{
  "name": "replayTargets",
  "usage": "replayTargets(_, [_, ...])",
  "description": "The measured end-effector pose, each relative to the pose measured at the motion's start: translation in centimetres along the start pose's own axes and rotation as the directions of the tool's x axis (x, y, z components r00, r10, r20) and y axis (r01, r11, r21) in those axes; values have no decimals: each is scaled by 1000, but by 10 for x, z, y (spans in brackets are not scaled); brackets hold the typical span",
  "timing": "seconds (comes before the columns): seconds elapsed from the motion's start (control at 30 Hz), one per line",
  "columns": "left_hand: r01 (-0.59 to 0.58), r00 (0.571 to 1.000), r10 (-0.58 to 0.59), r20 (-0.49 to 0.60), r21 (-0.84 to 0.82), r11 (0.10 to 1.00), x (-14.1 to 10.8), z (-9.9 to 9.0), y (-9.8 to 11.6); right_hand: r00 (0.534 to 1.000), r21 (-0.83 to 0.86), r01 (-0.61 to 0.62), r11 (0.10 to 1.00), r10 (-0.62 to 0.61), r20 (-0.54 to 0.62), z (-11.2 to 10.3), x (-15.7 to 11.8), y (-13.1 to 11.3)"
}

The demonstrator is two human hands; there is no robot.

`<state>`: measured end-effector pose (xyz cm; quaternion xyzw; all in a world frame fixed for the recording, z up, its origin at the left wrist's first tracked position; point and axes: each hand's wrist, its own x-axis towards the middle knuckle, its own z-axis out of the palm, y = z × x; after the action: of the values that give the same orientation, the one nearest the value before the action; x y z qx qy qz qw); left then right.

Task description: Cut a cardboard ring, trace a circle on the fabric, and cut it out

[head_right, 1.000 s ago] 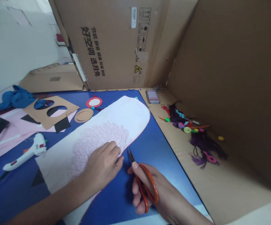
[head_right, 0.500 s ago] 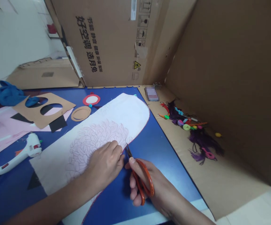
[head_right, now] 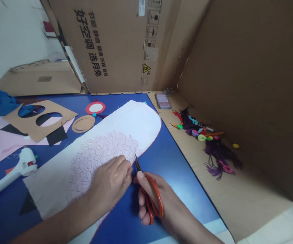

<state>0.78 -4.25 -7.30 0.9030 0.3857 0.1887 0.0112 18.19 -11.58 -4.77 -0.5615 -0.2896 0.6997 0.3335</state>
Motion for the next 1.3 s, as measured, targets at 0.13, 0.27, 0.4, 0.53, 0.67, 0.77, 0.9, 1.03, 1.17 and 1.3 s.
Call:
replayTargets(0.13, [-2,1000,2,-15,-21,1000,-1,0,1,1000,-2,6,1000,-6,-3,0,3,0])
replayTargets(0.27, [-41,999,40,-26,-21,999,-1,-1,3,1000,5,20,1000,-20,-3,1,4,0])
replayTargets(0.4, [-27,999,25,-42,-36,999,-1,0,4,998,3,57,998,-57,-14,3,3,1])
replayTargets(0.53, [-23,999,21,-49,-35,999,-2,1,4,995,-19,95,995,-95,-9,3,2,4])
replayTargets(0.67, [-31,998,29,-59,-37,999,-1,2,3,993,-13,121,993,-121,-2,3,1,8])
replayTargets(0.77, [-40,997,38,-63,-32,999,-1,2,3,991,19,133,991,-133,1,2,2,11])
replayTargets(0.9, [-49,996,47,-75,-22,999,-1,3,3,989,33,150,988,-150,-9,2,3,15])
replayTargets(1.03, [-58,995,56,-83,-23,998,-2,4,3,988,20,154,988,-154,1,2,3,18])
replayTargets(1.17, [-77,993,76,-94,-5,997,-2,4,3,987,35,163,986,-163,-1,0,3,20])
replayTargets(1.3, [-80,993,79,-92,-4,997,-3,3,3,986,31,166,986,-166,-5,0,3,20])
